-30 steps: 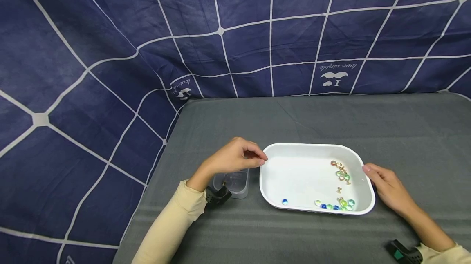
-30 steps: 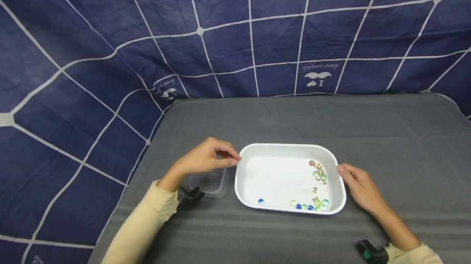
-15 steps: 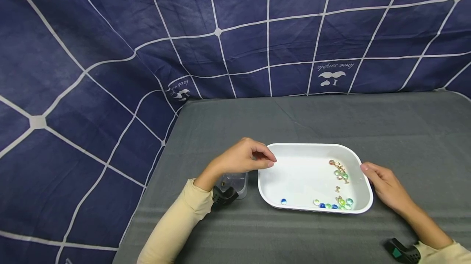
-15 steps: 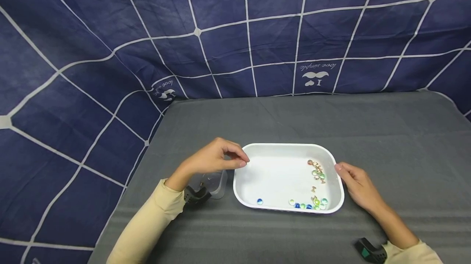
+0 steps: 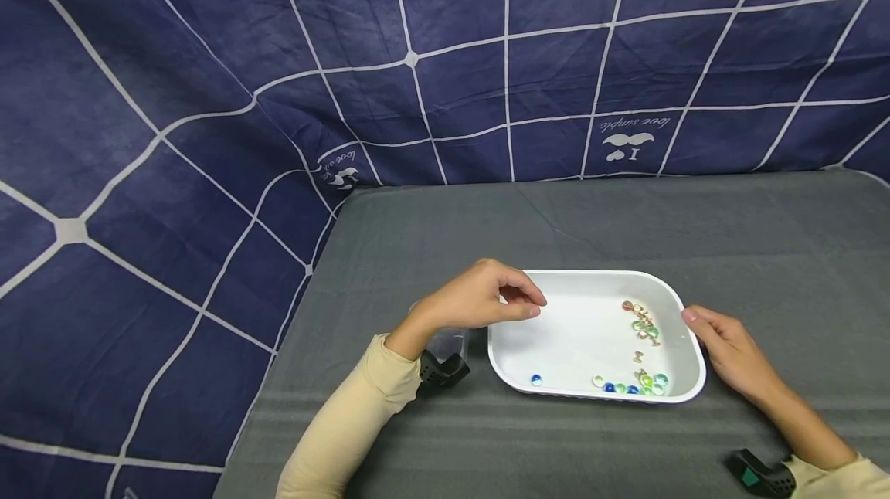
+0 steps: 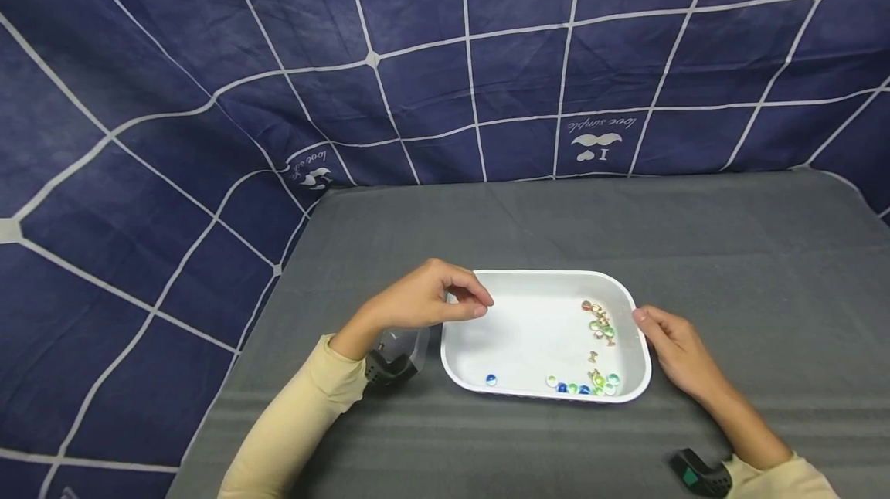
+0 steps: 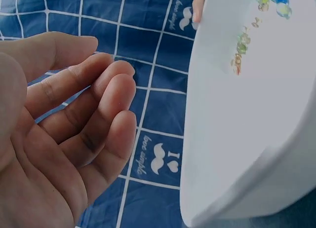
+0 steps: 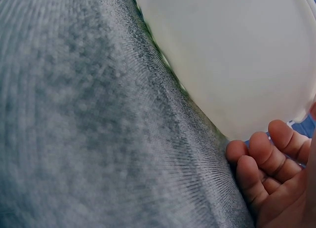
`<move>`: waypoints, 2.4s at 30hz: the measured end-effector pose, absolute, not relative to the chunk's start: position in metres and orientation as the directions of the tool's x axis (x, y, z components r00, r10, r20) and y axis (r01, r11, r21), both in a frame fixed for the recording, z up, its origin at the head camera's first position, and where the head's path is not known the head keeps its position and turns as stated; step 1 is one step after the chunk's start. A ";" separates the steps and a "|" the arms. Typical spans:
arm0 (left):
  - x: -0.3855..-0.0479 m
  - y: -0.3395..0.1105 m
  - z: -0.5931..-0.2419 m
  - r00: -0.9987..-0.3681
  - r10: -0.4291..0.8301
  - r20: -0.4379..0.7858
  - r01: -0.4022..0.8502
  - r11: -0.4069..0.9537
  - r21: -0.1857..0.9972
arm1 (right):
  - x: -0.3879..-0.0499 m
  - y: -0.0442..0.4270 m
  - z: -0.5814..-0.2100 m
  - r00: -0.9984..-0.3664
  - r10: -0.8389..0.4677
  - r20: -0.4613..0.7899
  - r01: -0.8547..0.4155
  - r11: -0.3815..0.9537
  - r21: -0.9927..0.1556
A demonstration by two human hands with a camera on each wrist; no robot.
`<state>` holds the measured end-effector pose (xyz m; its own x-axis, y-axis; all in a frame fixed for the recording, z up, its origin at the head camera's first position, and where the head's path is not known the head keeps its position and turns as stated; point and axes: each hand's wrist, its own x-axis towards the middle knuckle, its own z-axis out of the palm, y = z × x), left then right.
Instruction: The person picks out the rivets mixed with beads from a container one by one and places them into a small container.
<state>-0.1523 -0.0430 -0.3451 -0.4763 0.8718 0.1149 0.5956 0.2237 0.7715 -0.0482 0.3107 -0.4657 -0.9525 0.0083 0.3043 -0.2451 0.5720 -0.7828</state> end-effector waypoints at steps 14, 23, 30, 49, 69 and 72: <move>-0.149 -0.021 -0.344 -0.419 0.905 0.072 0.627 0.231 0.744 | -0.046 0.310 -0.464 -0.951 -0.002 0.308 -0.250 0.590 -0.768; -0.145 -0.002 -0.344 -0.357 0.934 0.017 0.629 0.227 0.743 | -0.047 0.311 -0.465 -0.950 0.002 0.311 -0.253 0.581 -0.774; -0.143 0.015 -0.348 -0.311 0.950 -0.022 0.651 0.229 0.723 | -0.046 0.310 -0.464 -0.942 -0.008 0.336 -0.281 0.569 -0.773; -0.140 0.047 -0.353 -0.250 0.961 -0.117 0.699 0.263 0.664 | -0.046 0.310 -0.465 -0.940 -0.012 0.341 -0.288 0.564 -0.774; -0.138 0.062 -0.352 -0.213 0.963 -0.165 0.733 0.269 0.625 | -0.047 0.312 -0.465 -0.940 -0.010 0.341 -0.287 0.563 -0.775; -0.138 0.065 -0.353 -0.205 0.964 -0.169 0.735 0.266 0.624 | -0.047 0.312 -0.464 -0.941 -0.014 0.337 -0.288 0.556 -0.780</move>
<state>-0.1380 0.0649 -0.3532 -0.2051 0.9641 -0.1688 0.7348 0.2657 0.6240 -0.0470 0.3116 -0.4639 -0.9413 -0.0145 0.3373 -0.2880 0.5557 -0.7799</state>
